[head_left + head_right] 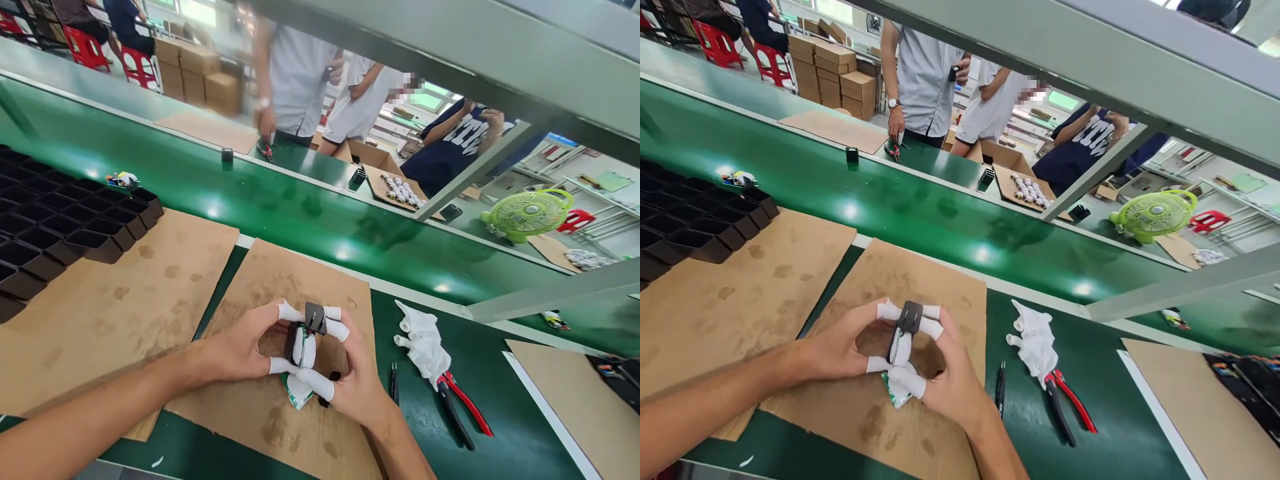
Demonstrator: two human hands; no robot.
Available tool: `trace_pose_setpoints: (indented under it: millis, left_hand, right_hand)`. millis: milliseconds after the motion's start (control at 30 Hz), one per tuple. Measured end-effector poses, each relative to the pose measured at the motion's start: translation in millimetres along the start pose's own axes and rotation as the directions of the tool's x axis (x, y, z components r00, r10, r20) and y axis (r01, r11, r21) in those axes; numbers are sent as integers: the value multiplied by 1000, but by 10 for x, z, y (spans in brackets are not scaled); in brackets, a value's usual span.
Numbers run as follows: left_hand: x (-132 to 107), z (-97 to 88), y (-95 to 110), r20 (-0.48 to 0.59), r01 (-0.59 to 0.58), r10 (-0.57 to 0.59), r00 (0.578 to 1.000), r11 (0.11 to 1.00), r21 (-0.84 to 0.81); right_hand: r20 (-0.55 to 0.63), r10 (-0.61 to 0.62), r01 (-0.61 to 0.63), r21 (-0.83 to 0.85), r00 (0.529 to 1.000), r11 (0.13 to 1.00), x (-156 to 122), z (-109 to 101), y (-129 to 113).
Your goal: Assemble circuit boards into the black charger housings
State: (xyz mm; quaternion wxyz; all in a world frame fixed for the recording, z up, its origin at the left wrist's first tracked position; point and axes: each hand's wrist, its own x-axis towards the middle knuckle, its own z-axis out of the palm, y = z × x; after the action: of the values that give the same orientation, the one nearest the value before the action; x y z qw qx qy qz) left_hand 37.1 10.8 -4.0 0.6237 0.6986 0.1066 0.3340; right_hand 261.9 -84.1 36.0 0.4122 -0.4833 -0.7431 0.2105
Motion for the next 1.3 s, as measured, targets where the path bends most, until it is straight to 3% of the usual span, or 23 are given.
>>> trace_pose_setpoints:
  millis: [367, 633, 767, 833, 967, 1067, 1300]
  left_hand:
    - [-46, 11, -18, -10, 50, -50, 999, 998, 40]
    - [-63, -33, 5, 22, 42, -46, 999, 990, 136]
    - [-59, -54, 23, 45, 39, -47, 998, 983, 181]
    - [-62, -67, -11, 26, 46, -54, 998, 971, 236]
    - [-69, -87, -100, -25, 103, -100, 995, 954, 281]
    - [-65, -94, -94, 0, 94, -97, 995, 962, 256]
    - [-79, -99, 20, 28, -41, 34, 999, 957, 288]
  right_hand:
    - [20, 24, -24, 36, 1000, 999, 2, 94, -101]
    - [21, -47, 47, -13, 999, 999, -23, 71, -90]
    - [52, 13, -13, 1, 999, 1000, -81, 32, -90]
    - [12, 47, -47, 57, 999, 997, -140, 4, -108]
    - [-194, 155, -108, 235, 969, 966, -244, -64, -185]
    - [-258, 148, -80, 260, 955, 962, -259, -69, -219]
    - [-101, 170, -141, 242, 980, 960, -278, 5, -141]
